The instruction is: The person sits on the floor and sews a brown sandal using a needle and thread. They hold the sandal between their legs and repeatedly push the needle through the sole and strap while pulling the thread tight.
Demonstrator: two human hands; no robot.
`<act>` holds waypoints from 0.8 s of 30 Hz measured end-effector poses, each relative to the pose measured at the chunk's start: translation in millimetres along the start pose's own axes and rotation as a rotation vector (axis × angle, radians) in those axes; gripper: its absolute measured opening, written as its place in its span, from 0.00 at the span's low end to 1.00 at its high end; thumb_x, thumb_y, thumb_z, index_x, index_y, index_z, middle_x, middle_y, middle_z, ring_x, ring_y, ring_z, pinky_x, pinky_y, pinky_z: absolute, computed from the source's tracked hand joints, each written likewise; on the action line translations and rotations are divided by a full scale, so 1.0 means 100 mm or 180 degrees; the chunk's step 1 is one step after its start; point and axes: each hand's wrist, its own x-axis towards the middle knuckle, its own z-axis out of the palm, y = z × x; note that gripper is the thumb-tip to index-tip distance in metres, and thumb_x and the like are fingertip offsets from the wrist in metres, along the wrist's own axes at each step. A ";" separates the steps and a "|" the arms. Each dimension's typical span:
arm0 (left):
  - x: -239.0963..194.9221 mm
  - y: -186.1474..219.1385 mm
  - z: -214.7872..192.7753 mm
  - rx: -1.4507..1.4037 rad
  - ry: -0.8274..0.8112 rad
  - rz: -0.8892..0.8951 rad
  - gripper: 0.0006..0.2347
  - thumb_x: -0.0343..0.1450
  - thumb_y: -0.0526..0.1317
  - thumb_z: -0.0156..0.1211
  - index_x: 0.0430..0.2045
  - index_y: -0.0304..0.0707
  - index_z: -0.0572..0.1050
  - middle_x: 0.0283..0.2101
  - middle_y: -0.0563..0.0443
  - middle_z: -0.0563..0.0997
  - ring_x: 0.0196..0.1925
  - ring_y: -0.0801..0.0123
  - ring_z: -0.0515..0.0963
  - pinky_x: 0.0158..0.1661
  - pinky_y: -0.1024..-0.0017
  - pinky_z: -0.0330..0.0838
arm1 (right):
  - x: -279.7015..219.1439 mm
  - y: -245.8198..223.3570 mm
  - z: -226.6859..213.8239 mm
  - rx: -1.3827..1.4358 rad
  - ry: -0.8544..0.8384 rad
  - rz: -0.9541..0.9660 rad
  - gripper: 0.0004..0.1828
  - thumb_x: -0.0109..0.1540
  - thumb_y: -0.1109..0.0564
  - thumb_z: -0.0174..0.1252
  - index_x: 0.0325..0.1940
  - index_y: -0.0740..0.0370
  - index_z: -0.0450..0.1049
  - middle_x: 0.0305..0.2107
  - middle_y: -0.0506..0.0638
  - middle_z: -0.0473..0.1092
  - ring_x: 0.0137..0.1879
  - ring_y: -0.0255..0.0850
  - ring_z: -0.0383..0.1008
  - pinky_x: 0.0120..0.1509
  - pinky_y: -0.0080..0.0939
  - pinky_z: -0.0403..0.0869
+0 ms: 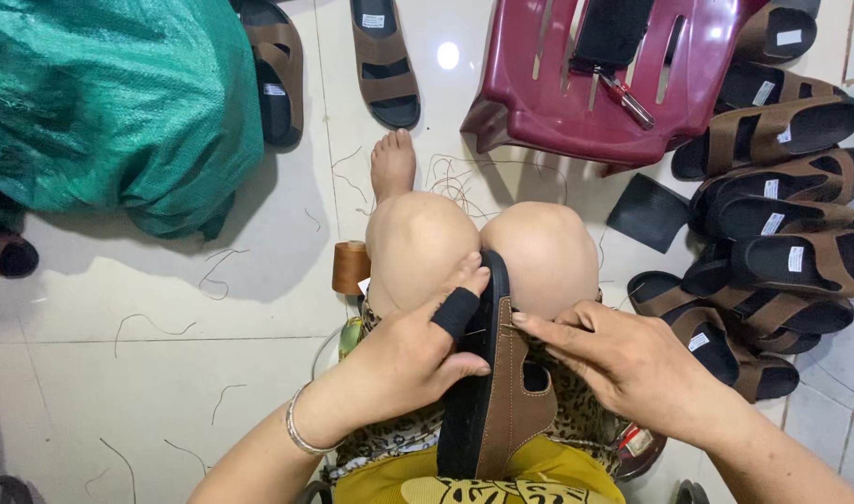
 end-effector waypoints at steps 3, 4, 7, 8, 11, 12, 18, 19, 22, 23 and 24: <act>0.02 -0.05 0.01 0.0242 0.0071 0.0091 0.38 0.68 0.44 0.71 0.69 0.25 0.55 0.74 0.29 0.57 0.77 0.49 0.57 0.73 0.59 0.54 | 0.04 -0.02 -0.07 -0.0273 -0.0013 -0.0150 0.30 0.64 0.52 0.56 0.71 0.34 0.67 0.30 0.40 0.68 0.31 0.39 0.72 0.25 0.44 0.70; 0.03 -0.06 0.02 0.0236 0.0066 0.0090 0.38 0.68 0.44 0.71 0.69 0.25 0.55 0.74 0.29 0.57 0.77 0.49 0.57 0.73 0.59 0.54 | 0.04 -0.02 -0.08 -0.0269 -0.0017 -0.0144 0.30 0.64 0.52 0.56 0.71 0.34 0.67 0.30 0.40 0.68 0.31 0.39 0.72 0.25 0.44 0.70; 0.05 -0.10 0.07 0.0320 0.0131 0.0095 0.36 0.68 0.47 0.69 0.68 0.27 0.58 0.74 0.31 0.59 0.77 0.53 0.58 0.71 0.60 0.59 | 0.06 -0.07 -0.16 -0.0532 -0.0319 0.0018 0.32 0.62 0.51 0.56 0.71 0.29 0.66 0.34 0.41 0.69 0.32 0.43 0.77 0.25 0.49 0.73; 0.05 -0.11 0.09 0.0397 0.0185 0.0115 0.36 0.67 0.47 0.70 0.67 0.26 0.60 0.74 0.31 0.59 0.76 0.53 0.59 0.69 0.59 0.61 | 0.07 -0.12 -0.19 -0.0777 -0.0602 0.0261 0.34 0.62 0.49 0.54 0.72 0.24 0.62 0.35 0.42 0.69 0.31 0.46 0.78 0.25 0.54 0.74; 0.06 -0.13 0.16 0.0484 0.0317 0.0214 0.36 0.66 0.47 0.72 0.65 0.24 0.63 0.72 0.30 0.61 0.76 0.52 0.61 0.69 0.58 0.63 | 0.07 -0.23 -0.25 -0.1219 -0.0895 0.0446 0.39 0.59 0.50 0.53 0.74 0.21 0.59 0.36 0.46 0.69 0.28 0.49 0.80 0.23 0.57 0.75; 0.06 -0.14 0.17 0.0515 0.0405 0.0308 0.35 0.66 0.46 0.73 0.64 0.22 0.64 0.71 0.28 0.62 0.75 0.51 0.61 0.70 0.58 0.63 | 0.07 -0.26 -0.27 -0.1429 -0.0883 0.0380 0.41 0.57 0.52 0.55 0.74 0.24 0.59 0.36 0.48 0.69 0.26 0.48 0.80 0.20 0.56 0.75; 0.04 -0.22 0.27 0.0949 0.0631 0.0403 0.37 0.65 0.50 0.74 0.64 0.25 0.65 0.71 0.31 0.64 0.74 0.58 0.64 0.67 0.65 0.69 | 0.16 -0.29 -0.24 -0.1197 -0.0836 0.0418 0.35 0.58 0.48 0.54 0.71 0.29 0.62 0.36 0.44 0.71 0.27 0.54 0.79 0.21 0.58 0.74; 0.05 -0.23 0.26 0.0948 0.0645 0.0393 0.37 0.65 0.50 0.74 0.64 0.25 0.65 0.71 0.31 0.64 0.74 0.58 0.64 0.67 0.65 0.69 | 0.21 -0.30 -0.22 -0.1205 -0.0844 0.0405 0.35 0.58 0.48 0.54 0.71 0.29 0.62 0.36 0.44 0.71 0.27 0.54 0.79 0.21 0.58 0.74; 0.05 -0.25 0.28 0.1081 0.0792 0.0605 0.37 0.65 0.51 0.74 0.63 0.22 0.65 0.68 0.28 0.67 0.72 0.56 0.68 0.68 0.64 0.68 | 0.36 -0.38 -0.14 -0.1087 -0.0631 0.0350 0.12 0.69 0.42 0.47 0.48 0.49 0.62 0.29 0.50 0.69 0.27 0.61 0.75 0.22 0.65 0.68; 0.06 -0.27 0.30 0.1017 0.0809 0.0636 0.36 0.67 0.51 0.71 0.63 0.20 0.64 0.68 0.27 0.67 0.72 0.53 0.67 0.69 0.62 0.66 | 0.44 -0.41 -0.13 -0.1035 -0.0706 0.0329 0.13 0.69 0.42 0.46 0.51 0.50 0.61 0.31 0.51 0.71 0.29 0.60 0.76 0.23 0.65 0.70; 0.07 -0.29 0.31 0.0952 0.0825 0.0666 0.36 0.69 0.51 0.69 0.63 0.18 0.63 0.67 0.27 0.68 0.72 0.51 0.67 0.70 0.60 0.64 | 0.51 -0.44 -0.12 -0.0983 -0.0781 0.0308 0.14 0.70 0.42 0.45 0.54 0.50 0.59 0.32 0.51 0.73 0.31 0.59 0.77 0.24 0.66 0.72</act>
